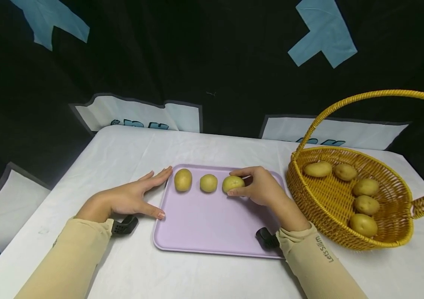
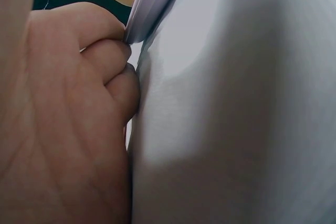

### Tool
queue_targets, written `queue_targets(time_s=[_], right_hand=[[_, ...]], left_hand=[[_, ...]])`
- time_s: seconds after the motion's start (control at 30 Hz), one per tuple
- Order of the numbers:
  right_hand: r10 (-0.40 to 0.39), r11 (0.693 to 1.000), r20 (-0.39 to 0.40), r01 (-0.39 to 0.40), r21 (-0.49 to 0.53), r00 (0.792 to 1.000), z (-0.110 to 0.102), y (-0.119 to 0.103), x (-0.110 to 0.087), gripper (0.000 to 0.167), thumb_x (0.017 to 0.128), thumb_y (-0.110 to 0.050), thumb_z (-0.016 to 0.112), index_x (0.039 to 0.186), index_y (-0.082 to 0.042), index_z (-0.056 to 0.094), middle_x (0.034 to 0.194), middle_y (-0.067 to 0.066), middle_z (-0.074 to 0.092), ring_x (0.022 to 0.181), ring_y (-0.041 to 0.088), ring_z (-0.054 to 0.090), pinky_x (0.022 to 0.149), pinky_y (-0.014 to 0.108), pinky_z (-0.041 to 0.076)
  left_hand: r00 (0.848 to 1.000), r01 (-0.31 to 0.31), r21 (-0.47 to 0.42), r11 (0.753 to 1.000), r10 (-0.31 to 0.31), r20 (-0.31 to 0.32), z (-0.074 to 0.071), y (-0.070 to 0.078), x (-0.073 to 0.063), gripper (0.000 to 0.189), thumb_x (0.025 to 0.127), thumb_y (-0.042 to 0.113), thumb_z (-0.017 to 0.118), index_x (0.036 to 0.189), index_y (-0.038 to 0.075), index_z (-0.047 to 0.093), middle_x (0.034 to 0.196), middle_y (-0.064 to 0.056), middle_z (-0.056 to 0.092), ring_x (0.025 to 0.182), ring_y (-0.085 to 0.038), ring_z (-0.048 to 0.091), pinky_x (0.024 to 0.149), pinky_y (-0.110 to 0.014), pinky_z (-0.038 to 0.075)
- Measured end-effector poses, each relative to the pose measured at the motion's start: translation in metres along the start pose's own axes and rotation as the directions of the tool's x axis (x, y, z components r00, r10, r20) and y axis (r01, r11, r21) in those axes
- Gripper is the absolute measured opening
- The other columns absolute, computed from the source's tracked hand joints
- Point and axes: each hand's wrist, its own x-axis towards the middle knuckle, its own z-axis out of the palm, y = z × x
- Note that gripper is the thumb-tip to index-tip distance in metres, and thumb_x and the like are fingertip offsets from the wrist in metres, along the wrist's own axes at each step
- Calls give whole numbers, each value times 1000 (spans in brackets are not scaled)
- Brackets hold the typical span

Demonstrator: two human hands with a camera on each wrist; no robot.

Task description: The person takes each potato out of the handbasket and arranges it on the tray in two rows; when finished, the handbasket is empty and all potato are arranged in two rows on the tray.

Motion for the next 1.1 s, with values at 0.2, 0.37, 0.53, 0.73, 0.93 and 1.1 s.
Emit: queue_targets(time_s=[0.2, 0.37, 0.53, 0.73, 0.93, 1.1], right_hand=[[1, 1000, -6, -1, -18, 1000, 0, -1, 0, 51, 76, -20, 91, 122, -9, 74, 110, 8, 71, 96, 22, 66, 72, 30, 54], [-2, 1000, -5, 2, -22, 1000, 0, -3, 0, 51, 76, -21, 91, 123, -9, 74, 110, 8, 70, 96, 22, 66, 73, 30, 53], [-10, 1000, -3, 10, -16, 1000, 1, -1, 0, 51, 76, -20, 91, 123, -8, 73, 111, 8, 71, 96, 22, 66, 75, 30, 53], [-13, 1000, -6, 13, -5, 1000, 0, 0, -1, 52, 76, -21, 91, 123, -8, 73, 111, 8, 71, 96, 22, 66, 76, 32, 54], [-23, 1000, -5, 23, 6, 1000, 1, 1, -1, 51, 76, -20, 91, 122, -7, 73, 108, 8, 71, 95, 21, 66, 72, 29, 54], [-10, 1000, -1, 10, 2, 1000, 1, 2, 0, 52, 76, -20, 91, 123, -8, 73, 110, 8, 71, 96, 22, 66, 72, 29, 54]], left_hand=[[1000, -2, 1, 1000, 2, 0, 0, 0, 0, 119, 73, 49, 88, 163, 29, 14, 169, 5, 5, 151, -41, -10, 110, -74, -2], [1000, 3, 2, 1000, -3, -1, 0, 1, 0, 119, 73, 49, 88, 163, 28, 14, 169, 4, 6, 151, -41, -10, 110, -74, -2], [1000, 0, -6, 1000, 0, 1, 0, 1, 0, 118, 73, 47, 88, 163, 26, 15, 169, 3, 5, 150, -42, -11, 110, -74, -2], [1000, -11, -15, 1000, 11, 2, 0, 0, 0, 118, 74, 45, 89, 163, 25, 15, 169, 2, 5, 150, -42, -11, 110, -74, -2], [1000, -13, -11, 1000, 13, 0, 0, 0, -1, 118, 73, 45, 89, 163, 25, 15, 169, 2, 6, 150, -42, -11, 110, -74, -3], [1000, -15, -3, 1000, 15, -4, 0, 0, -1, 117, 74, 45, 88, 163, 24, 16, 169, 2, 6, 150, -43, -10, 110, -74, -2]])
